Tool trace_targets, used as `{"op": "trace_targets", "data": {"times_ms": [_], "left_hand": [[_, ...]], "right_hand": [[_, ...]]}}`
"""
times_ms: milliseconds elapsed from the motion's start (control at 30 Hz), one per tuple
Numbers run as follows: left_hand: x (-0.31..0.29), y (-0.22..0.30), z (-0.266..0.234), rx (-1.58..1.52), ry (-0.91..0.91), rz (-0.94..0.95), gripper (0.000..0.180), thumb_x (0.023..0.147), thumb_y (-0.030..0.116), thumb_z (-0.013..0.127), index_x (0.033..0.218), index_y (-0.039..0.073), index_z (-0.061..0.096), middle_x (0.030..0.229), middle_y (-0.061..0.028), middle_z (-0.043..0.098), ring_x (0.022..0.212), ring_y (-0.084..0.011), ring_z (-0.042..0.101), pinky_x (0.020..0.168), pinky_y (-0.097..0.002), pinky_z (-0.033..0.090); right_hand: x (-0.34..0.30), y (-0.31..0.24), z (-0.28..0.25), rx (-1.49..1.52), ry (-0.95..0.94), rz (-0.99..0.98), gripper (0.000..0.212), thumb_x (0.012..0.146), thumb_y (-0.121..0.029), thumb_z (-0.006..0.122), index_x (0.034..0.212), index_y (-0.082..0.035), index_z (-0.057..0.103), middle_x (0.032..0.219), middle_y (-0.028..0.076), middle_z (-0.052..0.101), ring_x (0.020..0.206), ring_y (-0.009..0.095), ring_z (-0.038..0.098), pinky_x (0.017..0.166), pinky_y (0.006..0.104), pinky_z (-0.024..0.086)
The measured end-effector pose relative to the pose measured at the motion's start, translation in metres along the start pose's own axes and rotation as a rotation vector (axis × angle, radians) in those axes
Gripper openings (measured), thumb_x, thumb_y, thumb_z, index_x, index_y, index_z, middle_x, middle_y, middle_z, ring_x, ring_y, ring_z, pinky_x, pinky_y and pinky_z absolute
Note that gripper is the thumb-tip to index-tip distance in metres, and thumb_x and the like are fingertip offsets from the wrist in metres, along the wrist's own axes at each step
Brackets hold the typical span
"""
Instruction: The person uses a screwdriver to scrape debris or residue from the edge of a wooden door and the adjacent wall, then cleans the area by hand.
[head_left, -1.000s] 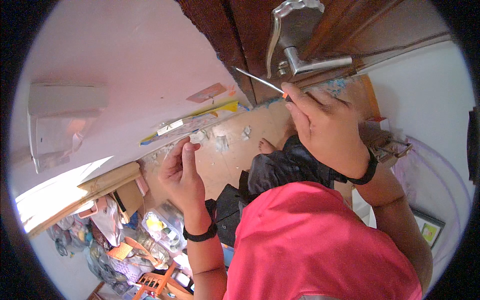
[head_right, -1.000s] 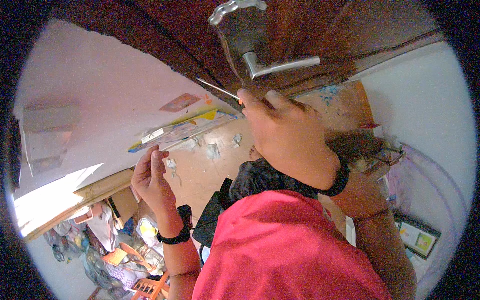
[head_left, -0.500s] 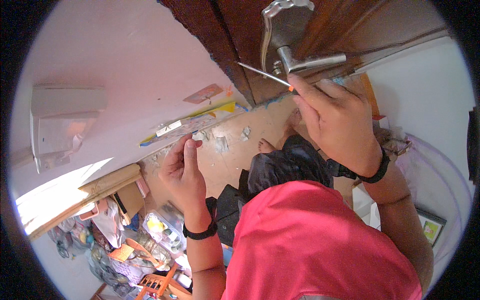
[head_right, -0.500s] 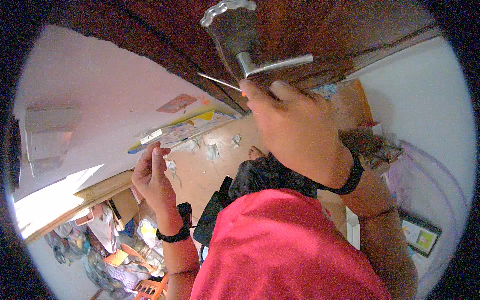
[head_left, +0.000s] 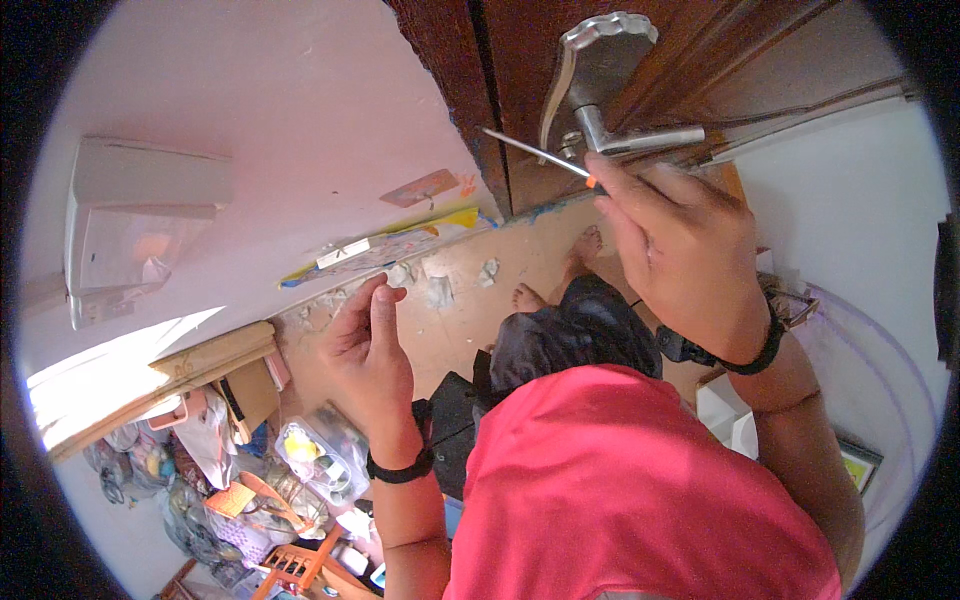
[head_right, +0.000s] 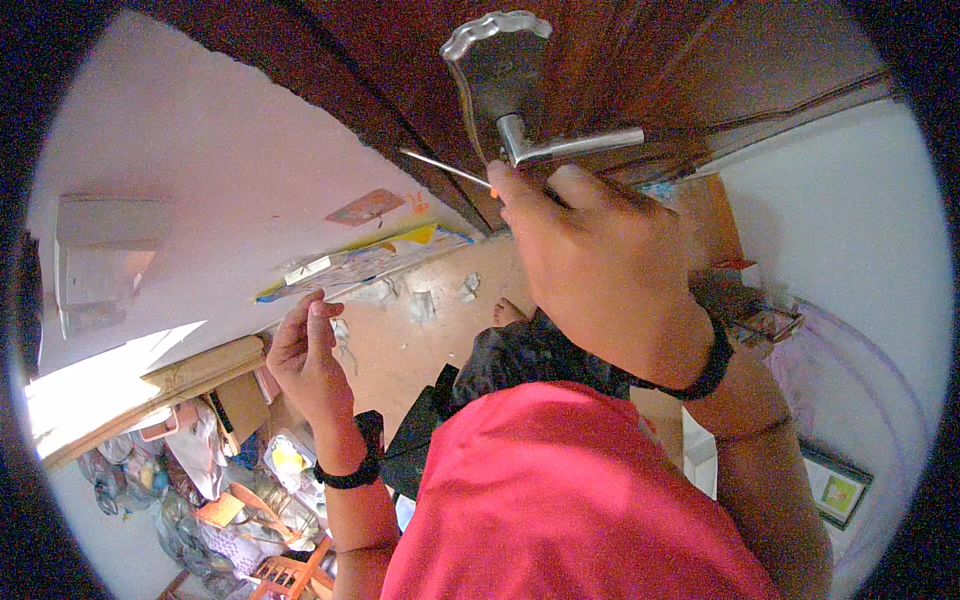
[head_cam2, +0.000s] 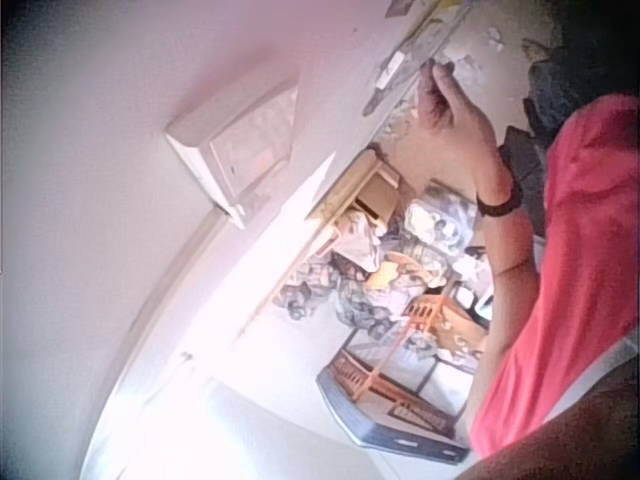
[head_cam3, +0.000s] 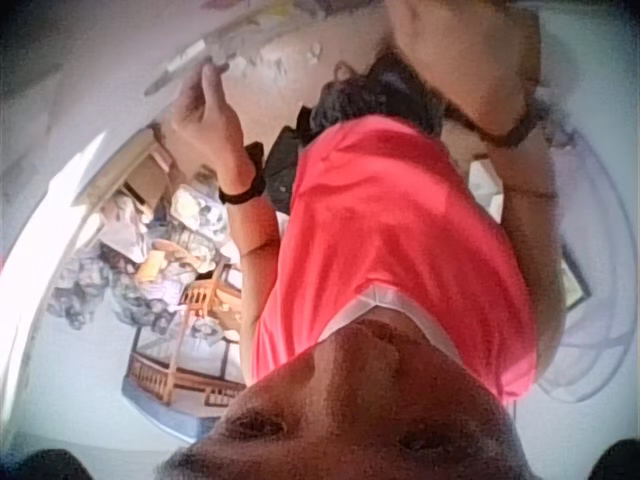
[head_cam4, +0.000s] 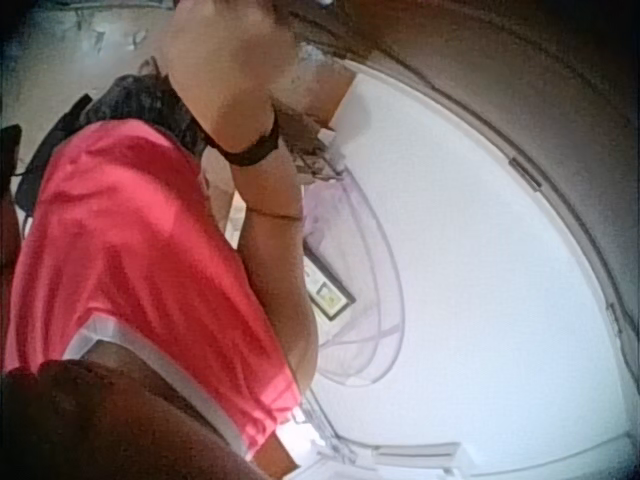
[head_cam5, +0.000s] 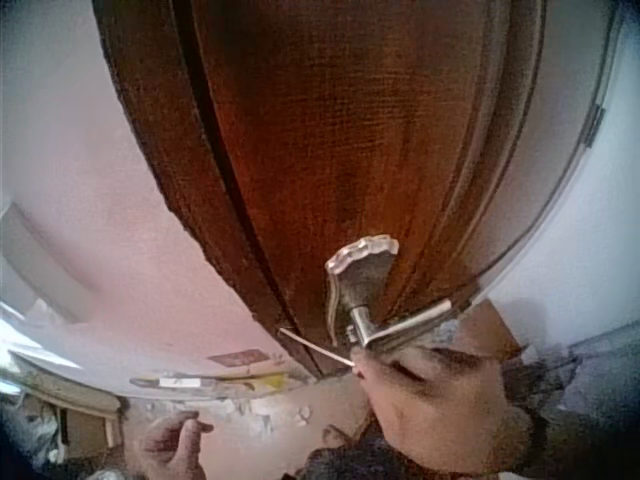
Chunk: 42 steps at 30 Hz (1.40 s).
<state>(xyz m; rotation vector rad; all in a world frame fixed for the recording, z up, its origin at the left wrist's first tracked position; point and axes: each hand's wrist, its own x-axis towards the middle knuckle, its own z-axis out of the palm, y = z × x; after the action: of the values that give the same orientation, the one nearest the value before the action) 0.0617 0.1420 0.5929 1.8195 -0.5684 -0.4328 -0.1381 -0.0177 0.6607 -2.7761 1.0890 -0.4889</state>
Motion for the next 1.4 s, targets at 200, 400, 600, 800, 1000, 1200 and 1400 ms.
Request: {"op": "trace_targets", "data": {"times_ms": [200, 400, 600, 800, 1000, 1200, 1400], "left_hand": [[0.002, -0.001, -0.001, -0.021, -0.009, 0.004, 0.019, 0.090, 0.014, 0.061, 0.101, 0.000, 0.067, 0.080, -0.0046, 0.069, 0.062, -0.0024, 0.050, 0.055, -0.0170, 0.035], [0.004, 0.000, 0.001, 0.002, -0.024, -0.011, 0.019, 0.090, 0.013, 0.061, 0.101, 0.000, 0.067, 0.081, -0.0044, 0.069, 0.062, -0.0021, 0.050, 0.055, -0.0166, 0.034], [0.002, 0.003, 0.004, -0.052, -0.014, -0.013, 0.018, 0.090, 0.012, 0.061, 0.100, -0.002, 0.067, 0.080, -0.0046, 0.068, 0.062, -0.0026, 0.050, 0.055, -0.0167, 0.035], [0.001, 0.007, 0.005, 0.035, -0.035, -0.002, 0.018, 0.090, 0.012, 0.060, 0.099, -0.002, 0.068, 0.079, -0.0047, 0.068, 0.061, -0.0025, 0.049, 0.055, -0.0171, 0.035], [-0.001, 0.006, 0.006, 0.025, -0.041, 0.001, 0.018, 0.089, 0.013, 0.061, 0.100, -0.001, 0.068, 0.079, -0.0047, 0.068, 0.062, -0.0032, 0.050, 0.055, -0.0174, 0.035], [0.000, 0.006, 0.006, 0.048, -0.060, 0.023, 0.019, 0.089, 0.013, 0.062, 0.100, -0.001, 0.068, 0.079, -0.0048, 0.069, 0.063, -0.0036, 0.051, 0.056, -0.0179, 0.036], [-0.002, 0.005, 0.003, 0.037, -0.099, -0.050, 0.020, 0.090, 0.008, 0.060, 0.103, -0.006, 0.064, 0.086, -0.0111, 0.068, 0.082, -0.0127, 0.062, 0.075, -0.0236, 0.047]], "right_hand": [[-0.001, 0.006, 0.012, 0.072, -0.034, -0.008, 0.030, 0.082, -0.009, 0.064, 0.111, -0.008, 0.063, 0.079, 0.010, 0.061, 0.065, 0.028, 0.061, 0.057, 0.0364, 0.048], [-0.002, 0.012, 0.023, 0.281, 0.080, -0.007, 0.032, 0.084, -0.020, 0.061, 0.115, -0.013, 0.061, 0.075, 0.010, 0.059, 0.064, 0.030, 0.060, 0.055, 0.0374, 0.050], [-0.020, 0.016, 0.057, 0.193, -0.023, 0.045, 0.033, 0.086, -0.019, 0.059, 0.119, -0.013, 0.057, 0.081, 0.013, 0.063, 0.067, 0.032, 0.062, 0.058, 0.0414, 0.050], [-0.024, 0.012, 0.065, 0.490, 0.046, 0.100, 0.034, 0.088, -0.018, 0.057, 0.122, -0.010, 0.054, 0.088, 0.017, 0.066, 0.075, 0.033, 0.065, 0.062, 0.0418, 0.052], [-0.027, 0.009, 0.084, 0.766, 0.108, 0.149, 0.029, 0.088, -0.009, 0.060, 0.116, 0.000, 0.058, 0.100, 0.019, 0.066, 0.086, 0.026, 0.067, 0.073, 0.0316, 0.051], [-0.024, 0.003, 0.084, 0.732, 0.165, 0.149, 0.028, 0.088, -0.011, 0.060, 0.115, -0.002, 0.058, 0.100, 0.018, 0.066, 0.087, 0.028, 0.067, 0.073, 0.0335, 0.052], [-0.026, 0.003, 0.089, 0.702, 0.129, 0.148, 0.031, 0.088, -0.013, 0.057, 0.119, -0.007, 0.056, 0.091, 0.017, 0.067, 0.073, 0.033, 0.066, 0.063, 0.0390, 0.052]]}}
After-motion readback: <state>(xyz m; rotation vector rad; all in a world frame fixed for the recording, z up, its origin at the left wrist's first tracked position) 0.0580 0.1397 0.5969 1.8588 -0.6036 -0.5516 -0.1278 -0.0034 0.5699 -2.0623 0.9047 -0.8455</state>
